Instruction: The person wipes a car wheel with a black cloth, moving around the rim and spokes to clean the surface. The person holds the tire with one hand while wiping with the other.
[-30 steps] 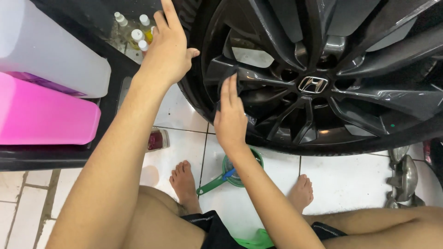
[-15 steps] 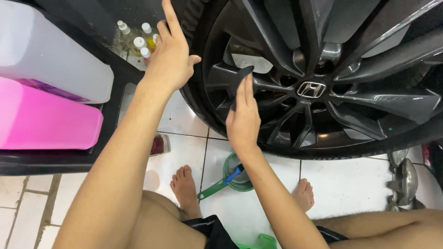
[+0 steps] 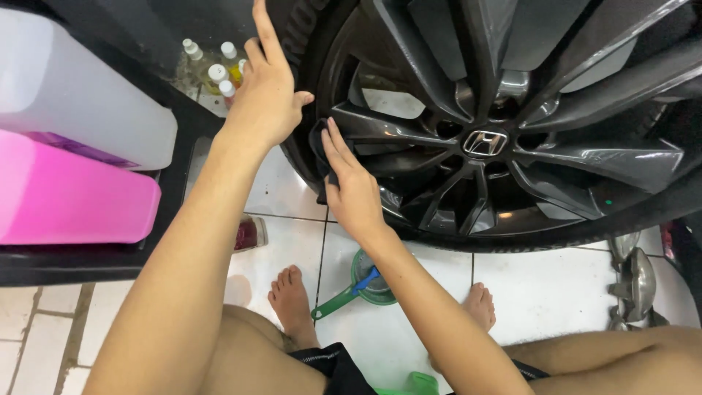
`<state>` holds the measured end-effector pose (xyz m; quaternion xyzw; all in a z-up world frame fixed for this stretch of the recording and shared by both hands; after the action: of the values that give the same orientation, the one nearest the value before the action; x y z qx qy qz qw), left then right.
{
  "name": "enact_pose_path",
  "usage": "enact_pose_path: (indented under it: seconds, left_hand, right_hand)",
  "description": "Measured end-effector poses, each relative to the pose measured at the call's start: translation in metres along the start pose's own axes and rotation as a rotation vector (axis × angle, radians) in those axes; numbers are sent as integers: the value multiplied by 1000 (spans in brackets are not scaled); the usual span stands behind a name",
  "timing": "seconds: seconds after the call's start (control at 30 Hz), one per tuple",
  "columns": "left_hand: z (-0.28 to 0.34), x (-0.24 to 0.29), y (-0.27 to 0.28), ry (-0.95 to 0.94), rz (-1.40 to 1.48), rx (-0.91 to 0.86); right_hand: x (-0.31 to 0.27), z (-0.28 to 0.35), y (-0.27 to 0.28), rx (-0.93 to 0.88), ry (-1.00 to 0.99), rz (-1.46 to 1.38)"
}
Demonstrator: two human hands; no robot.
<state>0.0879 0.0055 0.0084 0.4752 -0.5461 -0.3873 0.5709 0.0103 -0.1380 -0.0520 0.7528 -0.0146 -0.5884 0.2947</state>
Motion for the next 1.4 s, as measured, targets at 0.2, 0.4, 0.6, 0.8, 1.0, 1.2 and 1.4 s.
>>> enact_pose_path:
  seconds: [0.2,0.4,0.6,0.8,1.0,1.2,1.4]
  left_hand:
    - [0,1,-3,25,-15,-19]
    - [1,0,-3,-22,-1,16]
    - [2,1,-3,1,2,-40]
    - [5,4,7,-35,68,-53]
    - [4,6,26,40,157,-104]
    - [1,4,39,57,174,-49]
    - [2,8,40,67,223,-53]
  right_hand:
    - [-9,16,60,527,179,191]
    - [-1,-15,31,17,-42,537]
    - [10,20,54,172,-103,522]
    - [19,35,89,379,-137,210]
    - [26,52,107,370,45,145]
    - [45,65,118,341,47,256]
    - [37,61,114,264,22,300]
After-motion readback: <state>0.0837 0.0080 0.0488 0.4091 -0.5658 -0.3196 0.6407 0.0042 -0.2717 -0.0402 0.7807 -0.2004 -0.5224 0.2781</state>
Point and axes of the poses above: each hand's wrist, its own z-axis away from the middle knuckle, its own y-axis out of the back of the hand, x = y × z, the point moved 9 cm from there along -z, towards the middle knuckle, and after that the axes turned 12 degrees about -z, right-handed, at the moved point
